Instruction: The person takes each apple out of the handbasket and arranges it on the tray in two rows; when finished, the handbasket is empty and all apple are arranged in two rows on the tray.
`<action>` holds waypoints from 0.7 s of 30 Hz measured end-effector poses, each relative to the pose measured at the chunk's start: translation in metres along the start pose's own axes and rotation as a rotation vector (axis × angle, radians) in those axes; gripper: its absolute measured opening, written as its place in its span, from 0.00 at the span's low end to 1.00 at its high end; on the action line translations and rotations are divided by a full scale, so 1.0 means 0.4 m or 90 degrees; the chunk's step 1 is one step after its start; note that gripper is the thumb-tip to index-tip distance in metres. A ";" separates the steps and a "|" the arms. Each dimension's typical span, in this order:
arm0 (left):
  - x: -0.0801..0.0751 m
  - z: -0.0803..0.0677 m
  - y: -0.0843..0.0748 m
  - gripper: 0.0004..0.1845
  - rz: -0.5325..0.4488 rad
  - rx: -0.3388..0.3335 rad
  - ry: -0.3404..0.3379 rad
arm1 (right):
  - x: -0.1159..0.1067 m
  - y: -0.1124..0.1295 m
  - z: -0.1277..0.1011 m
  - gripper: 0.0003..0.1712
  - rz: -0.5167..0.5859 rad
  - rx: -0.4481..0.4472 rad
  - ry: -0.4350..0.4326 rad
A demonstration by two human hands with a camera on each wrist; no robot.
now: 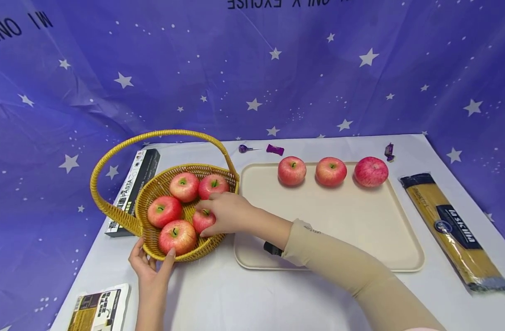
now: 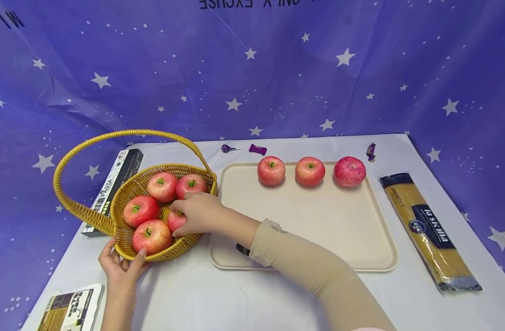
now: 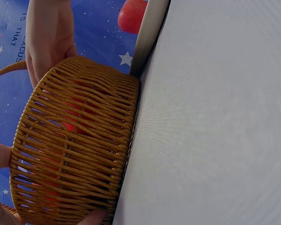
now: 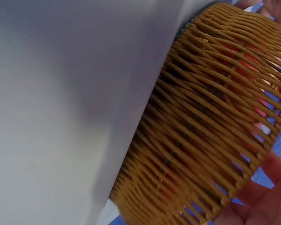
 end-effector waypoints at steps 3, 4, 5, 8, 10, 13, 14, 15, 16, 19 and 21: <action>0.001 0.001 0.002 0.44 -0.001 -0.002 0.000 | 0.014 0.003 0.017 0.35 -0.019 0.021 0.014; 0.001 0.001 0.002 0.44 -0.001 -0.002 0.000 | 0.017 0.003 0.023 0.35 -0.021 0.025 0.016; 0.001 0.001 0.002 0.44 -0.002 -0.001 0.000 | 0.019 0.004 0.028 0.35 -0.022 0.030 0.018; 0.002 0.000 0.000 0.44 -0.002 0.000 0.001 | 0.023 0.005 0.038 0.34 -0.016 0.039 0.019; 0.002 -0.003 -0.001 0.44 -0.002 0.000 0.002 | 0.025 0.004 0.042 0.33 -0.011 0.043 0.017; 0.003 -0.006 -0.001 0.43 -0.004 -0.003 0.002 | 0.025 0.002 0.041 0.31 0.002 0.047 0.010; 0.004 -0.007 -0.002 0.43 -0.007 -0.001 0.004 | 0.025 0.001 0.041 0.31 0.007 0.047 0.006; 0.004 -0.008 -0.002 0.43 -0.006 -0.002 0.003 | 0.024 0.000 0.039 0.31 0.012 0.046 0.000; 0.005 -0.008 -0.003 0.43 -0.006 -0.004 0.004 | 0.023 -0.001 0.038 0.31 0.017 0.044 -0.005; 0.006 -0.007 -0.005 0.43 -0.009 -0.001 0.005 | 0.017 -0.003 0.031 0.32 0.039 0.034 -0.033; 0.005 -0.006 -0.006 0.43 -0.008 0.001 0.002 | 0.009 -0.004 0.025 0.33 0.059 0.022 -0.056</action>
Point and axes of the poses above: each hand's wrist, its own z-axis towards the middle knuckle, its own x-axis out of the palm, y = z × x, the point moved 7 cm from there along z, towards the middle knuckle, and after that the axes turned 11 degrees about y, right-handed, at the moved point
